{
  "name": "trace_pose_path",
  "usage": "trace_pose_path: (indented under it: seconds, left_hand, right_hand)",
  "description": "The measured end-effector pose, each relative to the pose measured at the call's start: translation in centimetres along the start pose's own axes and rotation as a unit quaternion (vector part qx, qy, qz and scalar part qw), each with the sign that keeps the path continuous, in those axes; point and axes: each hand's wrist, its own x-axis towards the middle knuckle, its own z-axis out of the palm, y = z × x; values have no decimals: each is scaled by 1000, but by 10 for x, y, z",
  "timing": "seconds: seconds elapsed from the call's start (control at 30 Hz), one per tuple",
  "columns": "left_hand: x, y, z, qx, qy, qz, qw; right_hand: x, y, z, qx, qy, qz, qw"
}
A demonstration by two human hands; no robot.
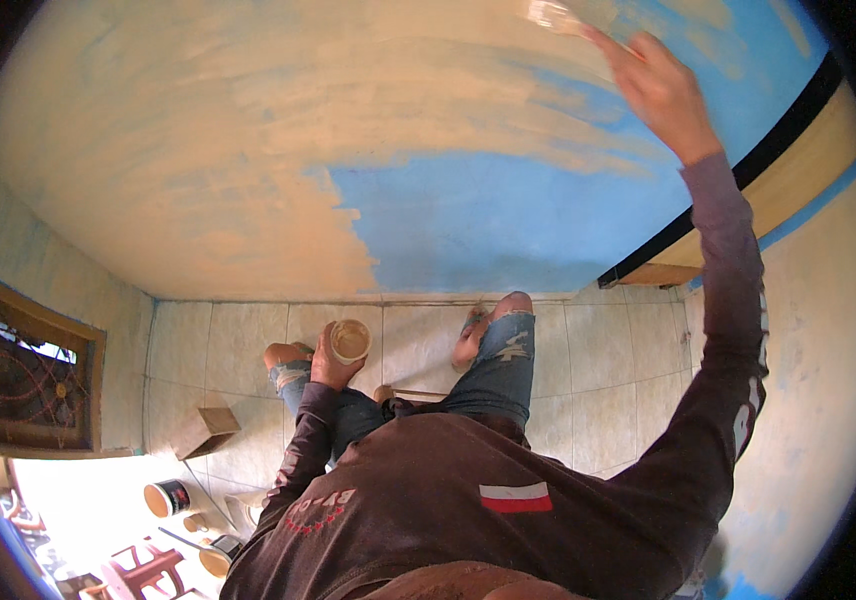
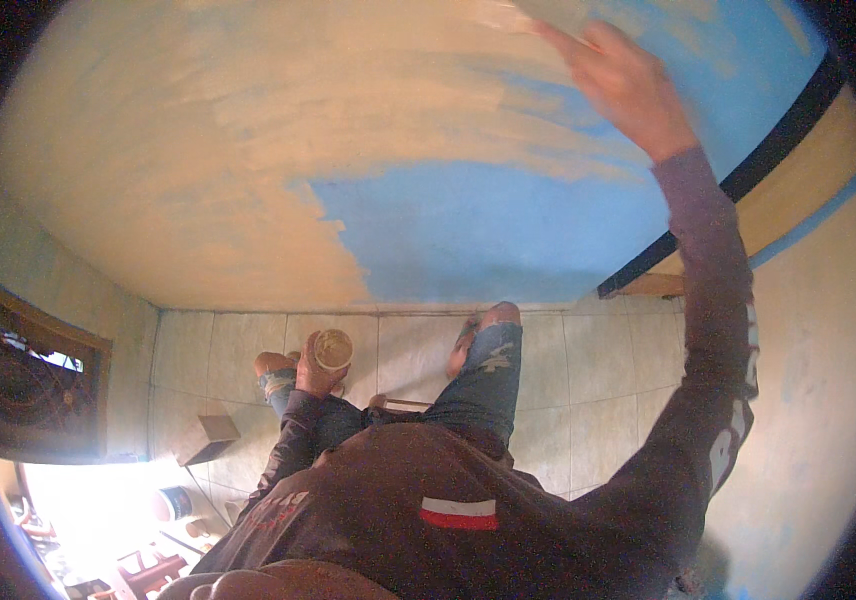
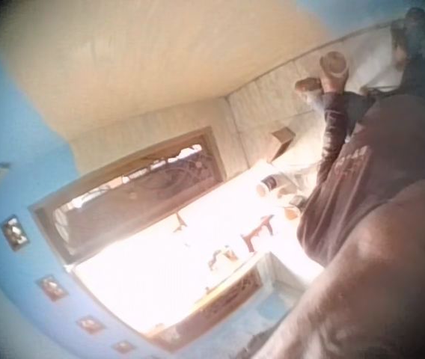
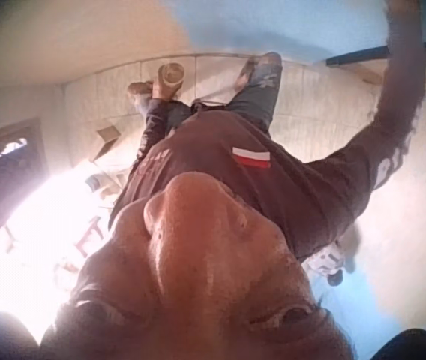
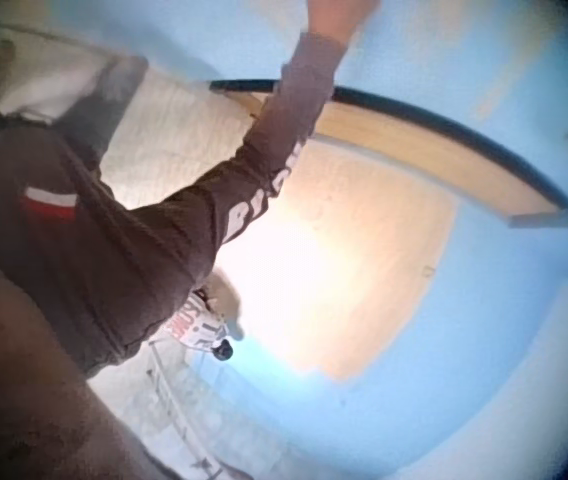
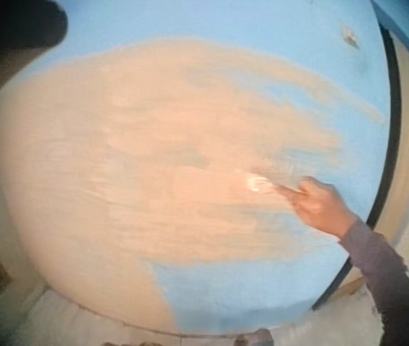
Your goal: The person paints a ceiling with beige paint using a brush and a small container. They repeatedly dip the brush into the container and apply paint to the ceiling surface in broad strokes.
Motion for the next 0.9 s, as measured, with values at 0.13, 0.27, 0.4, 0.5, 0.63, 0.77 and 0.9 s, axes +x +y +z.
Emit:
trace_pose_path:
  seconds: [0.13,0.27,0.4,0.5,0.63,0.77,0.9]
  left_hand:
    - [-4,-1,-4,-8,6,-24,1000]
    - [0,7,-9,-4,-6,-53,999]
    - [1,12,-10,18,-6,-37,999]
    - [0,8,-7,23,6,-42,999]
    - [-4,-7,2,38,21,-29,999]
    - [-5,0,-3,31,6,-31,999]
    - [-2,-6,2,20,17,1,1000]
  right_hand:
    - [85,-50,14,42,77,-74,993]
    - [128,-64,38,107,139,-84,981]
    - [144,-53,62,91,139,-94,982]
    - [131,-32,63,75,117,-82,987]
    - [87,4,42,10,50,-56,997]
    - [35,37,13,2,-30,-5,1000]
    - [-41,100,13,-43,-58,28,997]
